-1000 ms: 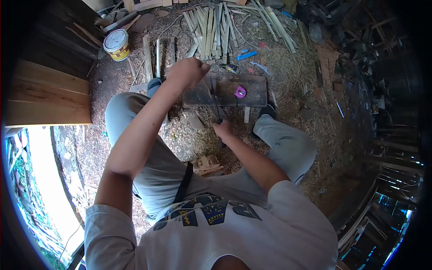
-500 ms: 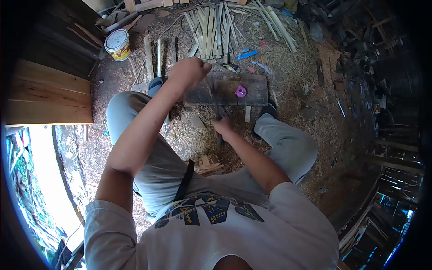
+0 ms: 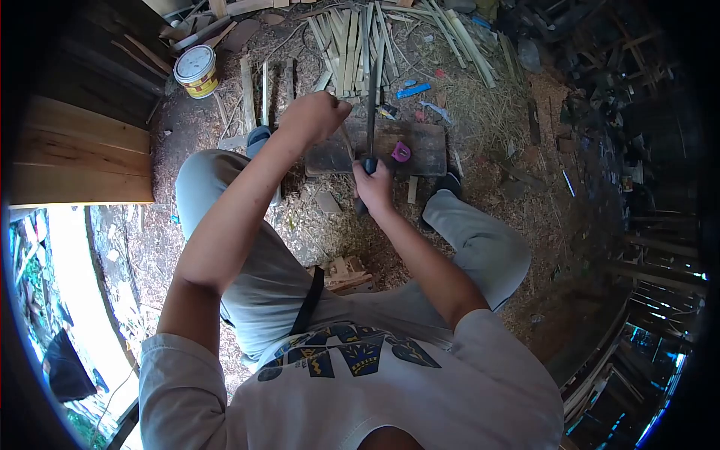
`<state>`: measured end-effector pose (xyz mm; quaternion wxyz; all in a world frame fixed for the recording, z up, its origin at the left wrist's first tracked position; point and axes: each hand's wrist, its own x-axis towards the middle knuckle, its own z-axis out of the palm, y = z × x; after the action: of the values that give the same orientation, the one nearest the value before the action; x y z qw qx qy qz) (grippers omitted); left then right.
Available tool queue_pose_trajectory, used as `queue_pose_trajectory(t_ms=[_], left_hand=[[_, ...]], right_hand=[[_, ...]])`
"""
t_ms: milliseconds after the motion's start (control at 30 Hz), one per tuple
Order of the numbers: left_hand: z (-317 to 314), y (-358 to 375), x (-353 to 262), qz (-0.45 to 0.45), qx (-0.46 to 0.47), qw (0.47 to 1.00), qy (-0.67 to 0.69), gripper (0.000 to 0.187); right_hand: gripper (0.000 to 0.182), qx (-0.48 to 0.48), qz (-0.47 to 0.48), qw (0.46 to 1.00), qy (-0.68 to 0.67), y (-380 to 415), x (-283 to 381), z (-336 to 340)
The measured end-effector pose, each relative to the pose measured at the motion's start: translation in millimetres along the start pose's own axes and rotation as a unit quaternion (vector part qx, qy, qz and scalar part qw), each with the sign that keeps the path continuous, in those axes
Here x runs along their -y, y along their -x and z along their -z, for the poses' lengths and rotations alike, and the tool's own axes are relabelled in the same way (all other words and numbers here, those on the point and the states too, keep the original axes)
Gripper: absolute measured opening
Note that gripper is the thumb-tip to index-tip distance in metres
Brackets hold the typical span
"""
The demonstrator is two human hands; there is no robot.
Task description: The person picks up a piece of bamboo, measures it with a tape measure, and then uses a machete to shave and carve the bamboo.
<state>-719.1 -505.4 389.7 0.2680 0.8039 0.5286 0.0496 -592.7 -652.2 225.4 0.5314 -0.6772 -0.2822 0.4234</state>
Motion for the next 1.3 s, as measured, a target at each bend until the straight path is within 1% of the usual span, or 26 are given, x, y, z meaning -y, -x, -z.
queue_pose_trajectory(t_ms=[67,100,133,167,200,233,267,400,467,533,600,633,667,733,767,833,867,933,967,1033,1067,1133,1167,1233,1267,1300], left_hand=[[-1,2,-3,-0.009,-0.001,1.000,-0.009,0.051],[-2,2,-3,-0.010,-0.001,1.000,-0.009,0.051],[-5,2,-2,-0.020,-0.003,1.000,-0.006,0.051],[-6,2,-1,-0.030,-0.006,1.000,-0.004,0.052],[-4,3,-2,-0.032,-0.008,0.999,-0.005,0.052],[-1,6,-3,-0.020,0.017,1.000,0.015,0.052],[2,7,-1,-0.008,0.042,0.999,0.034,0.052],[-2,14,-1,-0.003,0.010,1.000,0.003,0.052],[2,10,-3,-0.005,0.012,1.000,0.013,0.052],[3,6,-2,-0.005,0.014,1.000,0.013,0.052],[1,6,1,-0.001,0.019,1.000,0.010,0.052],[0,6,2,-0.002,0.010,1.000,0.006,0.052],[-2,7,2,-0.005,0.003,1.000,0.002,0.051],[-3,10,2,-0.011,0.012,1.000,0.000,0.051],[-3,11,1,-0.017,0.016,1.000,-0.001,0.050],[1,14,5,-0.021,0.021,1.000,0.004,0.050],[1,14,5,-0.024,0.030,0.999,0.011,0.049],[-2,13,2,-0.028,0.017,0.999,0.010,0.048],[-4,14,4,-0.027,0.014,1.000,0.004,0.047],[-4,12,8,-0.019,0.023,1.000,0.009,0.049],[-4,11,9,-0.017,0.027,0.999,0.015,0.051],[-2,10,11,-0.019,0.023,0.999,0.014,0.050],[-2,10,12,-0.022,0.021,0.999,0.011,0.050],[0,11,12,-0.016,0.017,1.000,0.014,0.049],[0,12,12,-0.012,0.015,1.000,0.011,0.049],[1,13,12,-0.011,0.017,1.000,0.011,0.049]], right_hand=[[0.028,-0.018,0.018,1.000,0.013,2,-10,1],[0.025,-0.058,0.113,0.986,0.104,-2,-44,2],[0.023,-0.096,0.206,0.954,0.193,-4,-79,5],[0.021,-0.039,0.189,0.950,0.246,2,-107,16],[0.021,-0.040,0.191,0.950,0.245,8,-120,25],[0.021,0.030,-0.048,0.982,0.181,14,-126,34],[0.022,0.099,-0.284,0.948,0.106,11,-131,39],[0.023,0.123,-0.251,0.947,0.158,1,-128,36],[0.023,0.097,-0.135,0.961,0.221,-12,-146,27],[0.023,0.089,-0.126,0.964,0.217,-6,-110,14],[0.024,0.079,-0.051,0.972,0.217,8,-58,-1],[0.027,0.056,0.002,0.980,0.192,8,-58,-7],[0.027,0.056,0.000,0.980,0.192,9,-57,-8],[0.027,0.049,0.023,0.993,0.109,14,-54,-9],[0.027,0.049,0.024,0.992,0.110,3,-100,14],[0.026,0.104,-0.080,0.947,0.295,-13,-192,31],[0.026,0.102,-0.075,0.946,0.299,-8,-192,41],[0.024,0.069,-0.210,0.952,0.212,-1,-174,49],[0.024,0.071,-0.210,0.952,0.212,-3,-163,44],[0.019,0.087,-0.248,0.960,0.093,5,-129,28],[0.019,0.088,-0.251,0.959,0.094,6,-121,19],[0.020,0.060,-0.303,0.951,-0.010,0,-100,-3],[0.020,0.060,-0.303,0.951,-0.005,0,-86,-8],[0.027,0.084,-0.199,0.976,0.023,4,-52,-17],[0.027,0.084,-0.201,0.976,0.025,1,-48,-20],[0.028,0.071,-0.083,0.990,0.086,-3,-50,-23]])
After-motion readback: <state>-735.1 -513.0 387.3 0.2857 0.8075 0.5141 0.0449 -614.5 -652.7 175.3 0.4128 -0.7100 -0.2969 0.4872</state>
